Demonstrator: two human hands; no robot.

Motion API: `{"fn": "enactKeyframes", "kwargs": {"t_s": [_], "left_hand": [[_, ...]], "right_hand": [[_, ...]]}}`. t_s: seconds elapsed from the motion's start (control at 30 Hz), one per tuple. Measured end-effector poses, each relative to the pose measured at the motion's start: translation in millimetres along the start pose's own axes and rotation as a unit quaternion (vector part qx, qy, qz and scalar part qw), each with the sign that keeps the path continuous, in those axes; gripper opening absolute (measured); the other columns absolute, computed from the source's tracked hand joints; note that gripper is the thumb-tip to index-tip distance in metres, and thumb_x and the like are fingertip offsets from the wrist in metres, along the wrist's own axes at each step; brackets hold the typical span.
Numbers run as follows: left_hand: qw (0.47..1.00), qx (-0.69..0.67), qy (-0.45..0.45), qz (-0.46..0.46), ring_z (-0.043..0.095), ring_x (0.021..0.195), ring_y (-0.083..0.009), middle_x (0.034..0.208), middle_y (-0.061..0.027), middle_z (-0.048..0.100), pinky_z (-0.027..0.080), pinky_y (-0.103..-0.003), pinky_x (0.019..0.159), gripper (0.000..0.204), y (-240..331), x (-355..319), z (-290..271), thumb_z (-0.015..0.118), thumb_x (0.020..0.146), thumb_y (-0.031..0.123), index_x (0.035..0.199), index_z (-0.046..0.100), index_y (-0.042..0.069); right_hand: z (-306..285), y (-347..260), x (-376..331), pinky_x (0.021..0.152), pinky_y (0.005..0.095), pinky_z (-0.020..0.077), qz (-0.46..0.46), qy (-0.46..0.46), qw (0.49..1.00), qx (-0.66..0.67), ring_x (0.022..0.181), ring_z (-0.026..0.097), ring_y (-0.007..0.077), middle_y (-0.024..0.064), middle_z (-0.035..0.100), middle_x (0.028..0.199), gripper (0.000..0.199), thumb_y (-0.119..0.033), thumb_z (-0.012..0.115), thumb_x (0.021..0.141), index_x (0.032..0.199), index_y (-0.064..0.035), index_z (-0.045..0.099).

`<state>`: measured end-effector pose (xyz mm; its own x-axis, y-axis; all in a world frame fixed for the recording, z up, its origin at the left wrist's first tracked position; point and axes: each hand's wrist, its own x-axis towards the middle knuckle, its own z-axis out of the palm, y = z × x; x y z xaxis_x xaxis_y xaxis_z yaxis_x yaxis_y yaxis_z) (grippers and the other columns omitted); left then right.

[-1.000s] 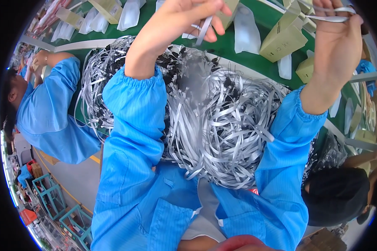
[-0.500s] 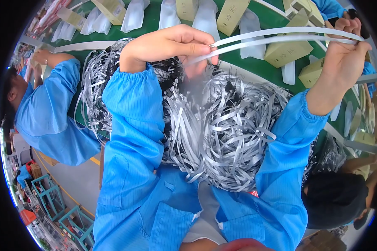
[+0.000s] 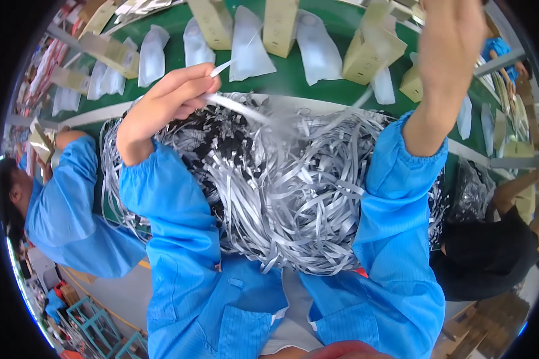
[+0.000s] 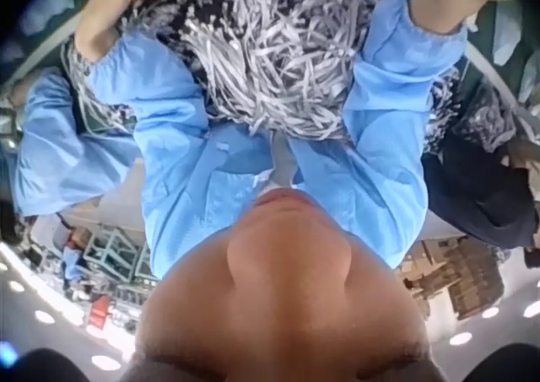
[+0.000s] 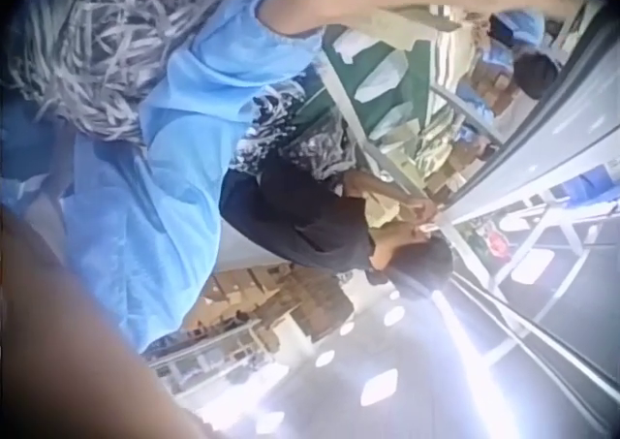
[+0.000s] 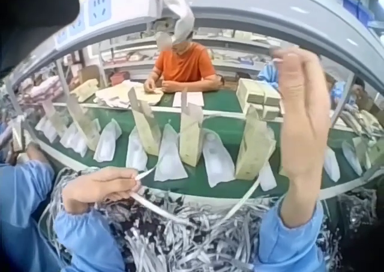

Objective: Taking bundled white cables and placing them into cardboard boxes on an assembly line.

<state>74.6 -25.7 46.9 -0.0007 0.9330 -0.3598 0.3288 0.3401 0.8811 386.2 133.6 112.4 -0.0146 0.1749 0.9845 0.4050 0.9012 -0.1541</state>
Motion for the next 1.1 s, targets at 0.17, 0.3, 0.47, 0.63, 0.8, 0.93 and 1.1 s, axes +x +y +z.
{"fn": "enactKeyframes", "kwargs": {"t_s": [0.17, 0.3, 0.47, 0.63, 0.8, 0.93, 1.1], "left_hand": [[0.996, 0.030, -0.078, -0.029, 0.051, 0.087, -0.0013, 0.102, 0.0105, 0.062, 0.041, -0.018, 0.074, 0.035, -6.5, 8.2, -7.2, 0.059, 0.101, 0.042, 0.122, 0.064, 0.014], [0.995, 0.057, -0.049, -0.063, 0.053, 0.089, -0.0029, 0.107, 0.0089, 0.063, 0.044, -0.019, 0.080, 0.039, 4.7, 14.4, 8.5, 0.058, 0.102, 0.042, 0.125, 0.062, 0.012], [0.994, 0.065, -0.035, -0.077, 0.055, 0.091, -0.0048, 0.111, 0.0065, 0.063, 0.046, -0.020, 0.084, 0.042, -0.6, 12.9, 3.2, 0.057, 0.102, 0.042, 0.128, 0.061, 0.010], [0.993, 0.074, -0.013, -0.088, 0.055, 0.091, -0.0055, 0.112, 0.0061, 0.064, 0.047, -0.020, 0.083, 0.043, -1.5, 13.9, 3.3, 0.057, 0.102, 0.042, 0.131, 0.060, 0.010], [0.996, 0.062, 0.006, -0.068, 0.046, 0.078, 0.0014, 0.098, 0.0127, 0.057, 0.038, -0.015, 0.069, 0.026, -2.2, 12.4, 7.3, 0.054, 0.103, 0.040, 0.111, 0.064, 0.018], [0.997, 0.057, -0.008, -0.052, 0.046, 0.078, 0.0011, 0.095, 0.0122, 0.056, 0.037, -0.014, 0.068, 0.026, -6.0, 13.5, 4.8, 0.053, 0.103, 0.040, 0.108, 0.064, 0.017], [0.997, 0.071, -0.033, -0.004, 0.043, 0.074, 0.0011, 0.087, 0.0114, 0.051, 0.033, -0.015, 0.063, 0.025, -8.0, 10.8, 0.9, 0.052, 0.104, 0.037, 0.105, 0.064, 0.016]], "right_hand": [[-10.5, 58.1, -26.5, 0.103, 0.0406, 0.0455, 0.155, -0.320, 0.935, 0.000, 0.119, 0.056, 0.0309, 0.0148, 0.057, 0.128, 0.049, -0.036, 0.058, 0.102, 0.132, 0.0024, 0.050], [-36.5, 107.4, -53.6, 0.106, 0.0418, 0.0444, 0.268, -0.504, 0.820, -0.048, 0.129, 0.053, 0.0343, 0.0158, 0.055, 0.136, 0.066, -0.036, 0.076, 0.087, 0.138, -0.0030, 0.049], [-39.3, 87.0, -51.5, 0.103, 0.0398, 0.0462, 0.339, -0.560, 0.756, 0.016, 0.128, 0.056, 0.0302, 0.0137, 0.060, 0.132, 0.080, -0.017, 0.083, 0.073, 0.144, -0.0111, 0.047], [-32.5, 83.2, -49.6, 0.102, 0.0390, 0.0467, 0.361, -0.567, 0.737, 0.067, 0.126, 0.056, 0.0274, 0.0114, 0.060, 0.132, 0.079, -0.010, 0.079, 0.071, 0.143, -0.0140, 0.048], [-37.1, 79.9, -39.5, 0.099, 0.0382, 0.0489, 0.347, -0.556, 0.752, 0.072, 0.120, 0.058, 0.0258, 0.0104, 0.060, 0.131, 0.075, -0.005, 0.076, 0.071, 0.141, -0.0125, 0.050], [-50.4, 74.8, -35.3, 0.095, 0.0365, 0.0512, 0.238, -0.500, 0.829, 0.084, 0.115, 0.061, 0.0245, 0.0119, 0.062, 0.128, 0.076, -0.004, 0.077, 0.071, 0.142, -0.0118, 0.049], [-48.0, 75.9, -39.5, 0.095, 0.0369, 0.0510, 0.282, -0.466, 0.835, 0.081, 0.116, 0.060, 0.0242, 0.0143, 0.061, 0.130, 0.080, -0.007, 0.078, 0.073, 0.147, -0.0070, 0.045]]}}
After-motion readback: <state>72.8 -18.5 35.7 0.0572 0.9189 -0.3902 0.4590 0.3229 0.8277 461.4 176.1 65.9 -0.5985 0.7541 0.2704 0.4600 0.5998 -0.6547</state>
